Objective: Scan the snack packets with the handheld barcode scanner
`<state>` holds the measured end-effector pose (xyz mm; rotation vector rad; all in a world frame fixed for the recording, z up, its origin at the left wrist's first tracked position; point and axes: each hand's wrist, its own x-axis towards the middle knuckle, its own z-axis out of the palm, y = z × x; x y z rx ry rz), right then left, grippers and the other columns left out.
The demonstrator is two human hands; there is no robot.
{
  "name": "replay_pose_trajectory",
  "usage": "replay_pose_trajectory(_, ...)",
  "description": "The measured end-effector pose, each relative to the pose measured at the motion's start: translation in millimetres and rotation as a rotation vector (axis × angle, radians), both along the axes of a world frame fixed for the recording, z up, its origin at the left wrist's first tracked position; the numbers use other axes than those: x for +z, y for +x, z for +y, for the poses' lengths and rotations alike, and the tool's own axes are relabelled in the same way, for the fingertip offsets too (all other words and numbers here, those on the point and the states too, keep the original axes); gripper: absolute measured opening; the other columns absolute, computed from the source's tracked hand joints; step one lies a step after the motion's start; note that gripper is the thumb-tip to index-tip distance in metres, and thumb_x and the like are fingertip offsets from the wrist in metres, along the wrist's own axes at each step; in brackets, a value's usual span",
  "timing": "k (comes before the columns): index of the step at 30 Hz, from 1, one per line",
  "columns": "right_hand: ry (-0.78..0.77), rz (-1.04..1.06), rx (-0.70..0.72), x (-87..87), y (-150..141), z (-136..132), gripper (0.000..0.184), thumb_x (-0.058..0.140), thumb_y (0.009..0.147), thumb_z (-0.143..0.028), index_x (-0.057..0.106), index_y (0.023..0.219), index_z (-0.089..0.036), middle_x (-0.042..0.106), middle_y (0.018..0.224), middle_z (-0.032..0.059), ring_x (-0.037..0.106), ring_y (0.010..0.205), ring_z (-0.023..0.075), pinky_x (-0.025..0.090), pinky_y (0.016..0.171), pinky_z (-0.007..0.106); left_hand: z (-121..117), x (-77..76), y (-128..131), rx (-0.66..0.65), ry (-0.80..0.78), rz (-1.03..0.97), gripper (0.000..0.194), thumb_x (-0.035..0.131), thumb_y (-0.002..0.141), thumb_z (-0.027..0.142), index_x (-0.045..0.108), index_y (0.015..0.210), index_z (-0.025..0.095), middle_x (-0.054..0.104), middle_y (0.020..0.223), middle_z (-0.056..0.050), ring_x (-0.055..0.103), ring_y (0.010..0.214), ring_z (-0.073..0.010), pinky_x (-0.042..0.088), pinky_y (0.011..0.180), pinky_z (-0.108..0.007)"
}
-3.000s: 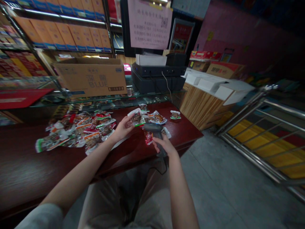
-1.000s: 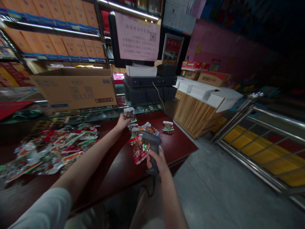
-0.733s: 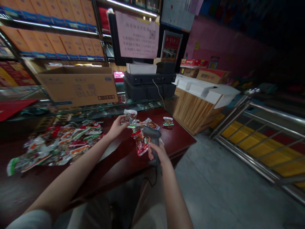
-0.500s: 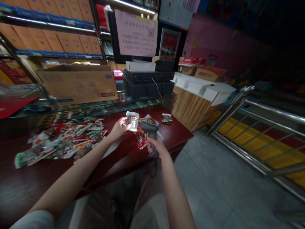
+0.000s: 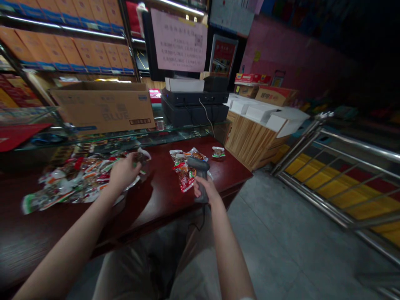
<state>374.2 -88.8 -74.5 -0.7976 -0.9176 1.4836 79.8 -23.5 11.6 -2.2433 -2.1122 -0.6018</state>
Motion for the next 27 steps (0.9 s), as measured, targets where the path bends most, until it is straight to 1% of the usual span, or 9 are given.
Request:
replay_pose_trajectory(3,0.015,0.018,0.004,-1.8,0.7,0.2,0.039,0.076,0.076,-0.042,0.051,0.098,-0.021,0.052,0.053,-0.0114,0.037,0.030,0.0049,0.033,0.032,0.018,-16.7,8.4,-31.8,0.193,0.059,0.230,0.047,0.037,0.094,0.032,0.065,0.126,0.011,0.073,0.101,-0.024,0.062,0.113,-0.0440,0.045,0.096,-0.056)
replay_pose_trajectory(5,0.024,0.028,0.003,-2.6,0.5,-0.3,0.039,0.075,0.077,-0.042,0.052,0.101,-0.020,0.052,0.053,-0.0113,0.037,0.030,0.0050,0.033,0.032,0.018,-24.8,6.0,-45.2,0.268,0.095,0.282,0.046,0.036,0.093,0.028,0.066,0.124,0.011,0.069,0.113,-0.024,0.055,0.120,-0.0466,0.043,0.096,-0.059)
replay_pose_trajectory(9,0.034,0.045,-0.052,-3.3,-1.2,-2.5,0.036,0.074,0.078,-0.039,0.054,0.101,-0.020,0.053,0.054,-0.0100,0.039,0.031,0.0056,0.035,0.032,0.019,-26.0,-7.7,-44.2,0.198,0.218,0.246,0.049,0.037,0.091,0.021,0.063,0.132,0.010,0.050,0.144,-0.028,0.043,0.134,-0.0481,0.033,0.107,-0.065)
replay_pose_trajectory(12,0.057,0.096,-0.143,-2.0,-1.7,-4.3,0.031,0.074,0.079,-0.038,0.054,0.094,-0.020,0.052,0.054,-0.0092,0.038,0.031,0.0052,0.034,0.033,0.020,-14.7,-13.1,-14.5,0.006,0.238,0.255,0.048,0.038,0.093,0.022,0.063,0.132,0.012,0.052,0.143,-0.025,0.044,0.135,-0.0434,0.026,0.114,-0.063)
replay_pose_trajectory(15,0.065,0.169,-0.213,0.6,-0.2,-5.3,0.030,0.074,0.078,-0.040,0.054,0.090,-0.021,0.050,0.054,-0.0096,0.036,0.031,0.0049,0.032,0.033,0.020,5.4,-13.5,35.7,-0.273,0.083,0.197,0.040,0.041,0.094,0.025,0.068,0.123,0.016,0.064,0.129,-0.018,0.056,0.123,-0.0356,0.041,0.107,-0.050)
replay_pose_trajectory(17,0.062,0.208,-0.246,2.0,0.9,-5.5,0.032,0.074,0.077,-0.040,0.055,0.094,-0.022,0.048,0.054,-0.0102,0.035,0.032,0.0052,0.032,0.033,0.020,23.5,-14.7,72.9,-0.378,-0.049,0.106,0.038,0.041,0.097,0.029,0.070,0.118,0.016,0.069,0.120,-0.016,0.064,0.112,-0.0299,0.047,0.100,-0.041)
replay_pose_trajectory(19,0.060,0.226,-0.275,2.8,1.1,-5.5,0.032,0.074,0.077,-0.040,0.055,0.095,-0.022,0.048,0.054,-0.0101,0.035,0.032,0.0054,0.031,0.032,0.020,43.5,-17.8,106.7,-0.367,-0.131,0.054,0.042,0.042,0.099,0.040,0.069,0.117,0.014,0.071,0.117,-0.018,0.066,0.109,-0.0300,0.049,0.097,-0.040)
replay_pose_trajectory(22,0.058,0.190,-0.289,3.2,-0.9,-5.6,0.032,0.075,0.077,-0.041,0.051,0.082,-0.021,0.050,0.054,-0.0084,0.037,0.033,0.0051,0.033,0.033,0.021,70.2,-25.2,142.1,-0.320,-0.206,0.015,0.051,0.045,0.097,0.052,0.071,0.116,0.012,0.068,0.126,-0.022,0.063,0.118,-0.0363,0.047,0.100,-0.046)
replay_pose_trajectory(27,0.054,0.108,-0.280,4.2,-5.2,-6.0,0.036,0.076,0.077,-0.041,0.046,0.075,-0.022,0.052,0.054,-0.0073,0.042,0.033,0.0057,0.038,0.035,0.022,90.2,-36.3,158.2,-0.278,-0.294,-0.080,0.047,0.061,0.087,0.055,0.069,0.112,0.016,0.066,0.131,-0.020,0.058,0.125,-0.0408,0.045,0.101,-0.050)
